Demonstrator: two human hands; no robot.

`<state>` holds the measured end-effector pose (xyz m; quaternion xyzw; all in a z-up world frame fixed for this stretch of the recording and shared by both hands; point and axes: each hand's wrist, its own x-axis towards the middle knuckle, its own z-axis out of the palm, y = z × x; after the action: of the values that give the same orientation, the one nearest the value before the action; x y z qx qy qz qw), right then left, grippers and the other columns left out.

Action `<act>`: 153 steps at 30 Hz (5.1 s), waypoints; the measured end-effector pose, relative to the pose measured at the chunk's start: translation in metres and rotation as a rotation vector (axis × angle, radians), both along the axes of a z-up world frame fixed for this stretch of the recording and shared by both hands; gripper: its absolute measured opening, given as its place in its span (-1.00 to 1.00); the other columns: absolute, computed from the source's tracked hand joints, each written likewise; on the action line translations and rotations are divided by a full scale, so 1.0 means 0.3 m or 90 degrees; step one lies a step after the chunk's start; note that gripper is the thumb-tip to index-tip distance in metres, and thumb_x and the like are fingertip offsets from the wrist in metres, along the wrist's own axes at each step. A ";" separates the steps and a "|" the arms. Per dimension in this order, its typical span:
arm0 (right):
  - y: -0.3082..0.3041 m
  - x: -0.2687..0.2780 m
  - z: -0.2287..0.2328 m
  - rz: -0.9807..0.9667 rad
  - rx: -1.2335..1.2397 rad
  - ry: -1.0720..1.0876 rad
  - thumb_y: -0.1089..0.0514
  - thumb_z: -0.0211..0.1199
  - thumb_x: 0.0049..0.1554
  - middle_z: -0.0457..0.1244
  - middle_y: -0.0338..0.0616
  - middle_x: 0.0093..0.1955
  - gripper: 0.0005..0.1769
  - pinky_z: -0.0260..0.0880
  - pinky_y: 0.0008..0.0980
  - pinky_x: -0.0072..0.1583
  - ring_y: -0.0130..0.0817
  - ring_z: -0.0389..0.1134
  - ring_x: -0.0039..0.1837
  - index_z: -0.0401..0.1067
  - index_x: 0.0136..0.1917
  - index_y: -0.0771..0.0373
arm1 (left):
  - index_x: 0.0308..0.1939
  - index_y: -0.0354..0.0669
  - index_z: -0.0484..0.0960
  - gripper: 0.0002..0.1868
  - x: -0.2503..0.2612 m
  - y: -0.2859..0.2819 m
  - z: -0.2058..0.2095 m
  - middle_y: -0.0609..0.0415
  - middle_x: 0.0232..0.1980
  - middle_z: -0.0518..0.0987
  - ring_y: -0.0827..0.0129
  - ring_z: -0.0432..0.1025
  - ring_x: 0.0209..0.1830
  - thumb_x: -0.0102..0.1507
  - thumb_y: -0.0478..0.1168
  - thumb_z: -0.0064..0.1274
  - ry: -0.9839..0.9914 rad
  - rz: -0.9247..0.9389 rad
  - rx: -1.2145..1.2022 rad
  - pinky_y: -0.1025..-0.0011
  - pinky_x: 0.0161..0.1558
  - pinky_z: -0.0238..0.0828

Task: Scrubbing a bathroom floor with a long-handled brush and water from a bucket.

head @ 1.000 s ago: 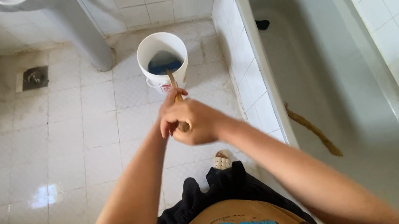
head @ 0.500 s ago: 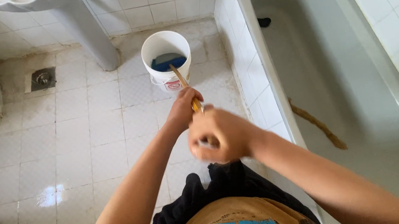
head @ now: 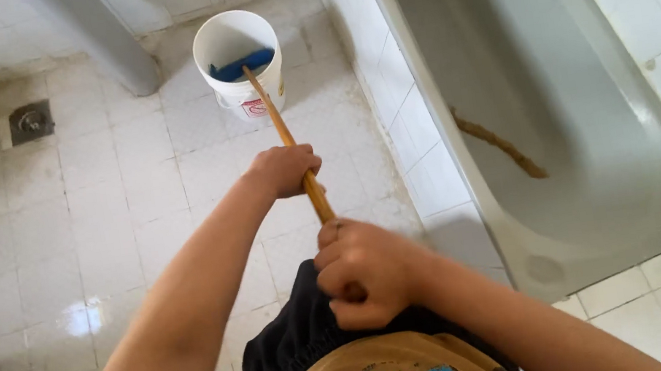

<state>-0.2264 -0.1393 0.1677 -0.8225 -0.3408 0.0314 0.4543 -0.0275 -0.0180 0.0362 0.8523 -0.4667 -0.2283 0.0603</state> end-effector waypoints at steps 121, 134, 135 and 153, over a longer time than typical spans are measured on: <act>0.374 0.472 0.011 -0.168 0.456 0.308 -0.03 0.12 0.41 0.39 0.14 0.09 -0.62 0.42 -0.13 0.33 -0.16 0.42 0.16 0.47 -0.06 0.31 | -0.40 -0.23 0.61 -0.56 -0.308 0.677 -0.267 -0.20 -0.28 0.56 -0.08 0.46 -0.19 0.05 0.07 0.40 0.069 0.859 -0.367 0.07 -0.11 0.43; 0.624 0.656 0.058 0.142 0.436 0.360 0.12 0.07 0.40 0.26 -0.06 -0.30 -0.65 0.44 -0.04 0.35 -0.27 0.36 -0.09 0.26 -0.24 0.19 | -0.40 -0.10 0.68 -0.86 -0.291 0.890 -0.176 -0.12 -0.26 0.62 -0.10 0.49 -0.19 0.13 -0.13 0.20 -0.070 1.007 -0.308 -0.03 -0.22 0.44; 0.663 0.676 0.060 0.144 0.438 0.365 0.12 0.07 0.40 0.26 -0.06 -0.30 -0.65 0.44 -0.04 0.35 -0.27 0.36 -0.09 0.26 -0.24 0.19 | -0.40 -0.10 0.68 -0.86 -0.283 0.935 -0.182 -0.12 -0.26 0.62 -0.10 0.49 -0.19 0.13 -0.13 0.20 -0.070 1.011 -0.303 -0.03 -0.22 0.44; 1.360 0.815 0.119 0.197 0.457 0.430 0.15 0.19 0.37 0.11 -0.27 -0.40 -0.60 0.36 -0.31 0.08 -0.48 0.17 -0.27 0.30 -0.32 0.25 | -0.23 -0.02 0.73 -0.70 -0.208 1.496 -0.240 -0.13 -0.25 0.64 -0.12 0.53 -0.21 0.18 0.08 0.16 -0.258 1.259 -0.267 0.00 -0.22 0.47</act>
<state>0.0181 0.2685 0.2034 -0.4985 -0.2822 0.2431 0.7828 -0.0898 0.4309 -0.0358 0.8500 0.4113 0.1578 0.2889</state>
